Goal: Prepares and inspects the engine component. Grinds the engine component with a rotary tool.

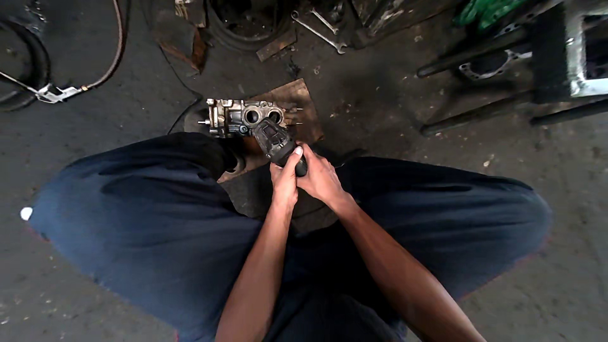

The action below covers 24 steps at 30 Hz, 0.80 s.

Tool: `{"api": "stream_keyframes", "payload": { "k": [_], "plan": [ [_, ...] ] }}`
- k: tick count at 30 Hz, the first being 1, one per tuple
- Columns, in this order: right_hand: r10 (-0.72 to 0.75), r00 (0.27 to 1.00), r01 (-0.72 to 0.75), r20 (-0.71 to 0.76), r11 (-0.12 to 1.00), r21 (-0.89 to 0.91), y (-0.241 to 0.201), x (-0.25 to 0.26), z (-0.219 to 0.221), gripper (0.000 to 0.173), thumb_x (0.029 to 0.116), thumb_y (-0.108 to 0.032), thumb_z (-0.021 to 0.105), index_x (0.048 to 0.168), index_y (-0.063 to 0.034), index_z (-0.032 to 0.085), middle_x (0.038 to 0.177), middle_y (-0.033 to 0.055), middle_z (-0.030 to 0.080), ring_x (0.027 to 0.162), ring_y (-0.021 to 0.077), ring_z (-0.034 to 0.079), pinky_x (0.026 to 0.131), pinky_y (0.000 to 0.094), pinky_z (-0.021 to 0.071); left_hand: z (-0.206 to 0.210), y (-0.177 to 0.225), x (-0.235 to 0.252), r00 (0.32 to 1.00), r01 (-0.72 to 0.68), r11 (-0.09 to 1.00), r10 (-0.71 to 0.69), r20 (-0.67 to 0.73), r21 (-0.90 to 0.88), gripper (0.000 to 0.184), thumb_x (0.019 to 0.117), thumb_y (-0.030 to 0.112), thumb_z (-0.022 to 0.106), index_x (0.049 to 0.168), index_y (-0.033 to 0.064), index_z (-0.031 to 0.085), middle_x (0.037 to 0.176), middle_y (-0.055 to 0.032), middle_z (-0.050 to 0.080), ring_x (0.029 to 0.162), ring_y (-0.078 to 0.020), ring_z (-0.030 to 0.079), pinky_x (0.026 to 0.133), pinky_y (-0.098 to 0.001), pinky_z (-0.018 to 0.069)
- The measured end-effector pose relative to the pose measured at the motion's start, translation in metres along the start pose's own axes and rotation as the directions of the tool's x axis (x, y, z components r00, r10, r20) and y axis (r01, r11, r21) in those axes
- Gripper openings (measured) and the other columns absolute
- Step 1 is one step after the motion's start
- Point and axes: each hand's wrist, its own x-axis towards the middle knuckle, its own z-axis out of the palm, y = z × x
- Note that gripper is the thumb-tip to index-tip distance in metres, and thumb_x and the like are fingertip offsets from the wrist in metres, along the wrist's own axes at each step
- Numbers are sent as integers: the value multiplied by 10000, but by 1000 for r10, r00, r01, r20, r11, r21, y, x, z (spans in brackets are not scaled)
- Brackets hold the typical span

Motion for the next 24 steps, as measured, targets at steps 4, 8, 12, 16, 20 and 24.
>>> {"api": "stream_keyframes", "payload": {
  "k": [4,8,12,16,20,24],
  "plan": [
    [17,1000,-18,17,1000,23,-1,3,-1,857,792,-270,859,1533,-237,431,1218,152,693,1039,380,693,843,617,556,0,0,4,1000,8,1000,-8,1,18,468,925,215,766,1321,59,573,1117,-132,708,995,-213,702,875,-404,598],
    [14,1000,-14,19,999,28,2,7,1,846,792,-283,860,1525,-243,440,1207,142,699,1036,375,694,828,610,560,0,0,6,1000,16,999,-16,1,28,487,930,231,764,1341,66,560,1130,-127,707,1004,-211,702,876,-402,598],
    [31,999,-32,28,999,28,2,10,2,828,798,-295,854,1516,-247,443,1197,144,699,1028,377,694,822,609,558,1,-1,9,1000,17,999,-17,-1,41,474,938,228,753,1338,63,559,1136,-131,705,1005,-210,702,879,-403,598],
    [28,999,-29,22,999,35,4,14,4,839,796,-282,855,1524,-250,438,1208,141,695,1022,376,694,817,606,559,1,-1,13,999,42,996,-39,-34,77,548,917,276,781,1367,78,539,1161,-127,698,1027,-214,698,886,-407,597],
    [37,999,-38,32,999,35,3,16,4,852,803,-277,847,1542,-258,424,1241,136,687,1044,370,691,825,611,558,2,-2,15,998,41,996,-38,-43,83,544,921,290,779,1363,76,545,1156,-126,702,1031,-212,698,890,-406,596],
    [69,996,-71,53,996,44,-1,19,3,852,804,-261,840,1545,-263,419,1237,154,687,1036,392,687,825,629,549,0,-2,18,999,23,995,-21,-24,95,541,944,293,754,1385,79,527,1168,-126,703,1045,-218,699,900,-419,598]
  ]
}}
